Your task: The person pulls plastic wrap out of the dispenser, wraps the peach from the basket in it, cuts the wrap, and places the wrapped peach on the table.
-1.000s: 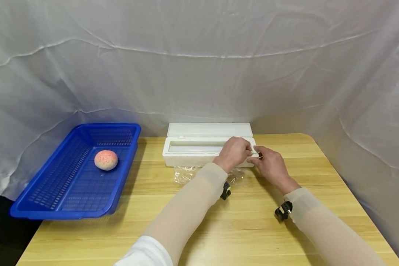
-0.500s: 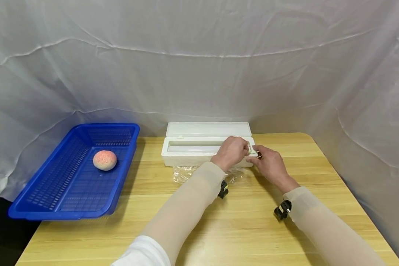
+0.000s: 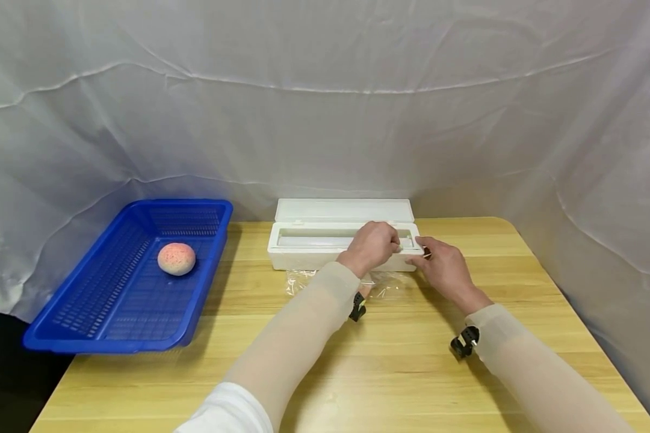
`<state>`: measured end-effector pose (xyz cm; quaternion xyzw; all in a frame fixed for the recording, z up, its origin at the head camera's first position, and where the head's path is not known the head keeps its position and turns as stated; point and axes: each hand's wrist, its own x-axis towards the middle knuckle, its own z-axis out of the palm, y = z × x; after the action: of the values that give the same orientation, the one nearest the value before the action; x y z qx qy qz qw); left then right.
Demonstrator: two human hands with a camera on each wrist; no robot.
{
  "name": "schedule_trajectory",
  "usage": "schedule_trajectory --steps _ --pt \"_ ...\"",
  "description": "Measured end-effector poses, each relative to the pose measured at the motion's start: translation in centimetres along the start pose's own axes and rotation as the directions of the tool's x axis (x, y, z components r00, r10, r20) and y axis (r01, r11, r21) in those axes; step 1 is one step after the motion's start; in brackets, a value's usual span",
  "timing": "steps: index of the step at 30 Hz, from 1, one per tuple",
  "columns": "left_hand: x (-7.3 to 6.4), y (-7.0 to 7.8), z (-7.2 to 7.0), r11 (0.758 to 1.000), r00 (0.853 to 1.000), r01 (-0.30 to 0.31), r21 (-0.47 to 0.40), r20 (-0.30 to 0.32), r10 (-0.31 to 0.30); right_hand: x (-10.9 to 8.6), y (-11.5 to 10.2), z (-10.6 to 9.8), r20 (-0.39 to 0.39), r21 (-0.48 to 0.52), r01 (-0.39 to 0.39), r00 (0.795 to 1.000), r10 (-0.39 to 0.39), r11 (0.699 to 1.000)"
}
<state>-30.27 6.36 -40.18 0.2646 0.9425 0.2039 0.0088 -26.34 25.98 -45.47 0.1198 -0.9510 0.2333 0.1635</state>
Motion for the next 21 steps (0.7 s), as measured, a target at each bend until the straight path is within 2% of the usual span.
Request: schedule_trajectory --steps 6,21 --pt "-0.3 -0.3 -0.1 1.0 1.0 0.006 -0.007 -0.002 -0.006 -0.1 0.1 0.1 -0.008 -0.002 -0.003 1.0 0.003 1.0" --pt "-1.1 -1.4 -0.8 1.0 1.0 0.008 -0.01 -0.008 -0.008 0.0 -0.1 -0.1 0.03 0.026 -0.048 0.998 0.047 0.998"
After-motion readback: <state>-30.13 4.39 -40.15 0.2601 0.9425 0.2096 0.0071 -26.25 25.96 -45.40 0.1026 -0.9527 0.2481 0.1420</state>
